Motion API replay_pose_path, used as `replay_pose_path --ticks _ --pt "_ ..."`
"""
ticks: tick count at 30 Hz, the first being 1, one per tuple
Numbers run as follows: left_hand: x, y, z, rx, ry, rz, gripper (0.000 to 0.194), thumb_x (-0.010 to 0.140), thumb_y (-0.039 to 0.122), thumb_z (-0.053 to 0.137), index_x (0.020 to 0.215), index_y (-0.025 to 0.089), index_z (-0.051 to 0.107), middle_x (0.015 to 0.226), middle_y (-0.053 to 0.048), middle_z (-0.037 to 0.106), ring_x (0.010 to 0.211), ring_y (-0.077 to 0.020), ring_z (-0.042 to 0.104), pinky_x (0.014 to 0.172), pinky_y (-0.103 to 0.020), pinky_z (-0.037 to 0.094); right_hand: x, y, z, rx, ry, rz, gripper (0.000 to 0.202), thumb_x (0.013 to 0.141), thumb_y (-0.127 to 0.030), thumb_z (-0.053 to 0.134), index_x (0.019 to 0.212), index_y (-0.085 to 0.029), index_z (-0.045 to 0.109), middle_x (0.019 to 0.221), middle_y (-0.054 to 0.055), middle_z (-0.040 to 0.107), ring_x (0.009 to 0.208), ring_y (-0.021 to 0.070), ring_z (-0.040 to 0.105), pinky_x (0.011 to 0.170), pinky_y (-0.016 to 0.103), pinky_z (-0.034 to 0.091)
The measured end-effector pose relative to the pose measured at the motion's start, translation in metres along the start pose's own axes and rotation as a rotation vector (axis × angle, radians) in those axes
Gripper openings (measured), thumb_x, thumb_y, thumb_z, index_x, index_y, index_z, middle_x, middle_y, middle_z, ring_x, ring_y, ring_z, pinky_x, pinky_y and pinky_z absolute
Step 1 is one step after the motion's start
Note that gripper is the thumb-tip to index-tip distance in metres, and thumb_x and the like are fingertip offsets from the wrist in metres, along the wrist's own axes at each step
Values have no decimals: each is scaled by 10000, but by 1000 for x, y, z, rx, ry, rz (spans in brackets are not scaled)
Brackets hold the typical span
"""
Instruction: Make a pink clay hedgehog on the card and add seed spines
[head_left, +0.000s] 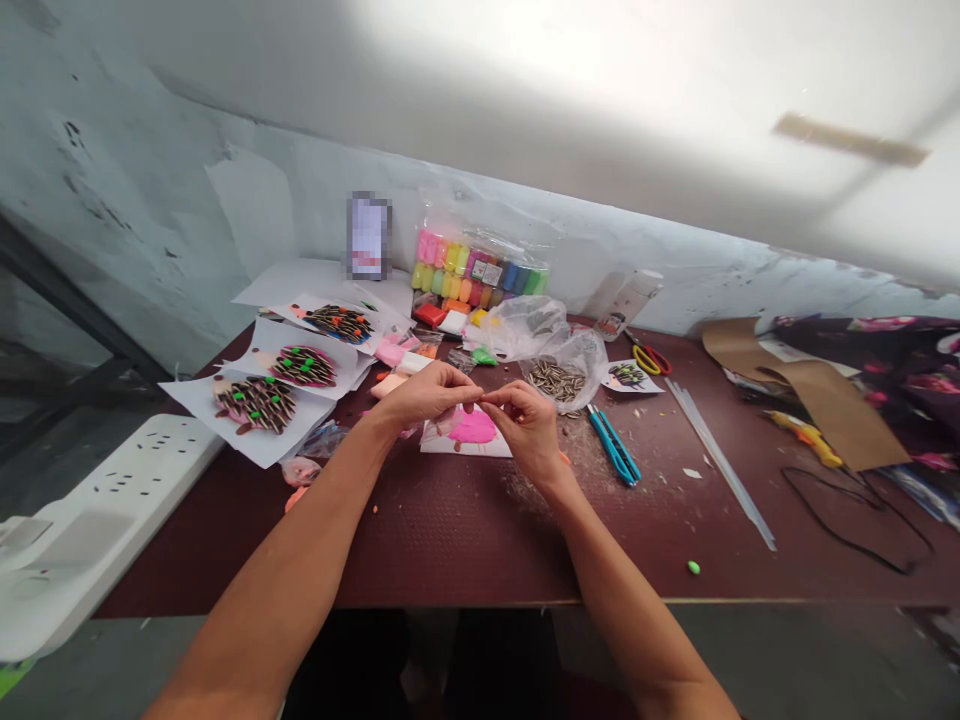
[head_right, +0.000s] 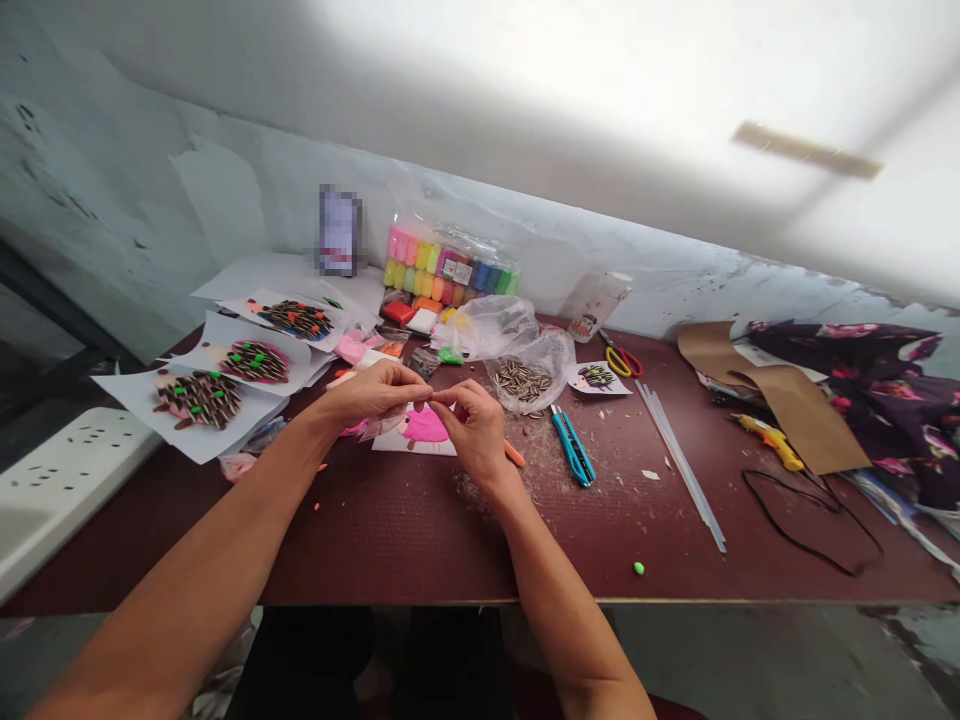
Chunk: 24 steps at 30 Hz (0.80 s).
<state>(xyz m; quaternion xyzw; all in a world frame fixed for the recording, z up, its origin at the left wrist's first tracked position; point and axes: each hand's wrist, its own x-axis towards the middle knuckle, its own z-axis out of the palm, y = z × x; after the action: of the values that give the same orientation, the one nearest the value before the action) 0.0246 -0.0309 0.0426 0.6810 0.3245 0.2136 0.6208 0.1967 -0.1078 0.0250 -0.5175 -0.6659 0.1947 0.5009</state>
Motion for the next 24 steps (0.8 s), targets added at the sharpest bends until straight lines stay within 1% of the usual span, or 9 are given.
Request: replay_pose_path --ticks 3,6,11,13,16,19,22,24 --pt "-1 1 2 4 -32 -13 394 762 495 724 633 135 634 443 55 428 384 -49 332 387 -187 210 0 0 0 -11 3 5 234 845 -401 722 702 -223 667 708 -2 580 596 125 439 573 284 346" --pt "-3 1 3 16 -61 -26 398 767 502 716 636 137 626 447 54 426 383 -48 324 384 -187 198 0 4 0 -27 -10 21 276 823 -421 745 684 -219 619 691 -15 553 591 120 422 576 278 340" --pt "-6 3 2 38 -95 -25 363 769 486 716 705 130 683 448 59 423 385 -45 305 386 -189 187 2 8 -2 -59 -56 53 338 803 -476 757 675 -217 583 666 -30 514 588 115 406 569 266 325" --pt "-6 4 2 24 -75 -32 324 739 453 745 731 132 702 452 64 430 385 -43 305 384 -188 192 2 8 -3 -59 -73 48 348 792 -484 761 672 -214 578 668 -31 514 586 112 403 569 263 326" --pt "-5 6 2 -16 -32 -45 260 691 384 781 718 138 700 454 66 450 384 -44 324 382 -186 215 2 7 -4 -69 -96 32 330 788 -467 759 671 -215 581 676 -25 529 588 114 412 572 262 336" --pt "-4 6 3 -52 21 -24 234 672 346 790 701 140 683 461 65 470 391 -43 342 384 -182 229 2 10 -5 -46 -98 46 232 788 -402 762 742 -221 626 703 -22 564 585 114 425 571 263 346" --pt "-2 5 2 -64 77 -7 255 686 364 784 704 135 674 467 63 480 397 -43 349 385 -181 226 0 13 -4 18 -95 90 149 805 -346 743 855 -226 671 743 -22 605 574 109 434 564 262 356" --pt "-2 4 2 -61 91 -6 284 713 397 770 706 128 680 460 63 468 391 -40 334 383 -184 215 0 11 -4 63 -76 113 124 828 -336 716 879 -227 689 762 -16 626 576 109 441 565 263 363"
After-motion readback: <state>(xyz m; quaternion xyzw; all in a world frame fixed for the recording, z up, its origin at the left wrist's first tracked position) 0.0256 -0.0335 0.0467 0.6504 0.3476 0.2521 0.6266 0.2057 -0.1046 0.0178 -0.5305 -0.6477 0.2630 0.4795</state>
